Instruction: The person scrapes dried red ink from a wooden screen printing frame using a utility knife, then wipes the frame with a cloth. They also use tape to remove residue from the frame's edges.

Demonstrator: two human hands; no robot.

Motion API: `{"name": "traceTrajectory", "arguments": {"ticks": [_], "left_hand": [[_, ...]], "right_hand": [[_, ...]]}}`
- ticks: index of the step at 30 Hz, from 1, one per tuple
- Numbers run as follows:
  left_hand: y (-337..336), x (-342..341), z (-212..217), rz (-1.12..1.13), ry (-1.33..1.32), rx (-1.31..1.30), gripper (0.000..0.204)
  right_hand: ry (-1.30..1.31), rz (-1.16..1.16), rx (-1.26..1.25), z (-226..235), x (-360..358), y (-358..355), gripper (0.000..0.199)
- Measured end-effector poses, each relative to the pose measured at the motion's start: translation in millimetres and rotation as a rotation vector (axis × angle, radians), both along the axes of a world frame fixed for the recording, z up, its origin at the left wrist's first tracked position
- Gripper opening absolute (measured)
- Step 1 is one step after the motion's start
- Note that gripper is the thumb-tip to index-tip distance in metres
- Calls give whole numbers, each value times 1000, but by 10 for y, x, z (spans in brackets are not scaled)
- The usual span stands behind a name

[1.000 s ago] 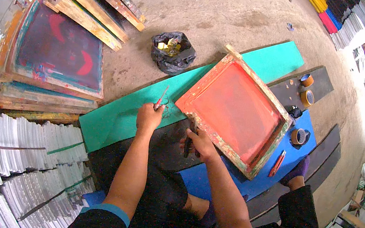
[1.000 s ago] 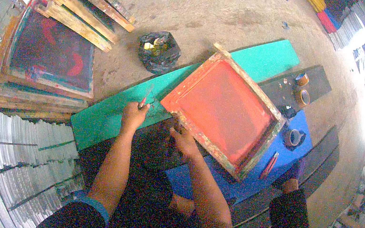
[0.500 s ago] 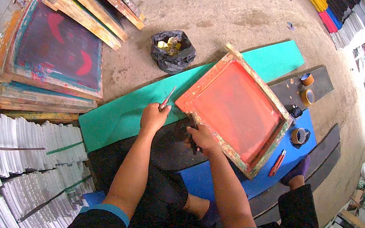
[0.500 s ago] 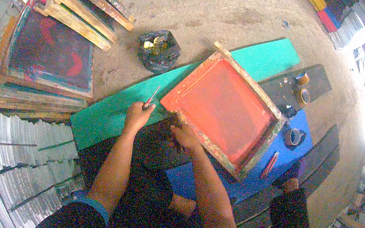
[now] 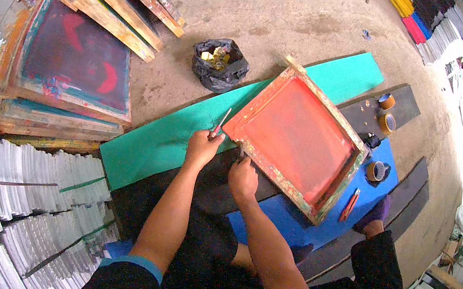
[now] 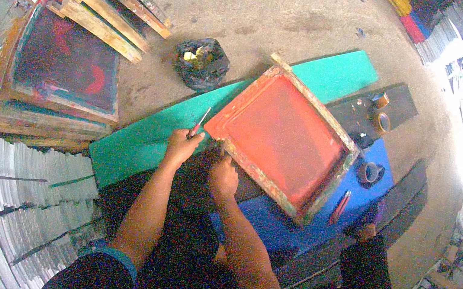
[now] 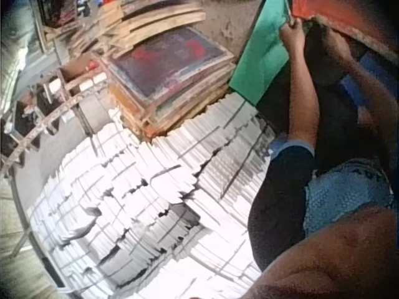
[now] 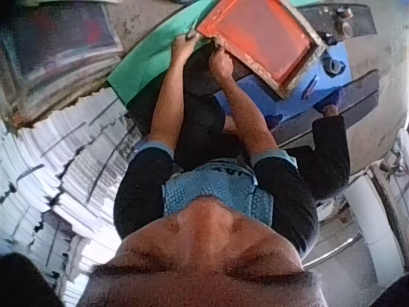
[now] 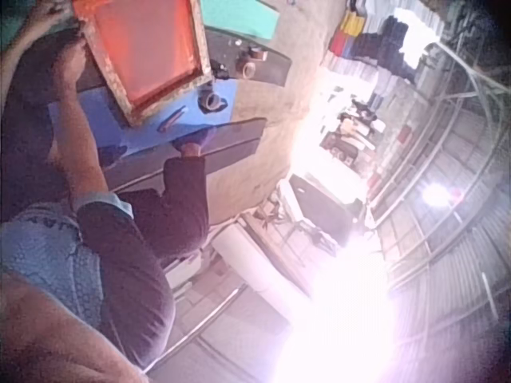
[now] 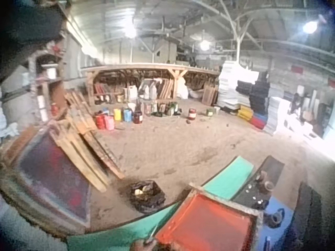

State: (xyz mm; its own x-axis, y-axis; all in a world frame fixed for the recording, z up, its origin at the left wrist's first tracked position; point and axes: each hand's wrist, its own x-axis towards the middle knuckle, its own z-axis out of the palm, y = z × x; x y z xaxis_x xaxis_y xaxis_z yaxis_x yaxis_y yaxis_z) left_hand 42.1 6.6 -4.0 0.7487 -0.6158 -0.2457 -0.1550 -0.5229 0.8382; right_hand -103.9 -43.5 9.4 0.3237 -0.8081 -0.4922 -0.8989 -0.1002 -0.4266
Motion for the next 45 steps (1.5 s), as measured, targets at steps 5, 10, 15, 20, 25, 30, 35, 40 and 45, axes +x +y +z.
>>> {"name": "traceTrajectory", "arguments": {"ticks": [5, 10, 15, 20, 25, 30, 35, 40, 45], "left_hand": [[-72, -105, 43, -11, 211, -84, 37], [-26, -53, 122, -122, 509, -62, 28], [43, 31, 175, -124, 611, -63, 28], [139, 206, 132, 40, 657, -58, 23], [204, 319, -108, 187, 450, -40, 26], [146, 277, -131, 303, -82, 59, 37], [56, 173, -23, 191, -125, -29, 35], [-43, 25, -70, 51, -147, -93, 29], [-84, -41, 96, -40, -161, 10, 29]], "right_hand": [[-32, -27, -67, -28, -51, 48, 35], [-139, 89, -155, -93, -213, 141, 33], [-231, 220, -107, -108, -148, 158, 30], [-457, 310, -59, -58, 34, 115, 33], [-467, 306, 491, -1, 244, -15, 34], [-654, 33, 798, -113, 115, -103, 28], [-759, -82, 821, -49, -155, -321, 30], [-721, -169, 901, 36, -291, -515, 30], [-664, -211, 901, -217, -339, -647, 27]]}}
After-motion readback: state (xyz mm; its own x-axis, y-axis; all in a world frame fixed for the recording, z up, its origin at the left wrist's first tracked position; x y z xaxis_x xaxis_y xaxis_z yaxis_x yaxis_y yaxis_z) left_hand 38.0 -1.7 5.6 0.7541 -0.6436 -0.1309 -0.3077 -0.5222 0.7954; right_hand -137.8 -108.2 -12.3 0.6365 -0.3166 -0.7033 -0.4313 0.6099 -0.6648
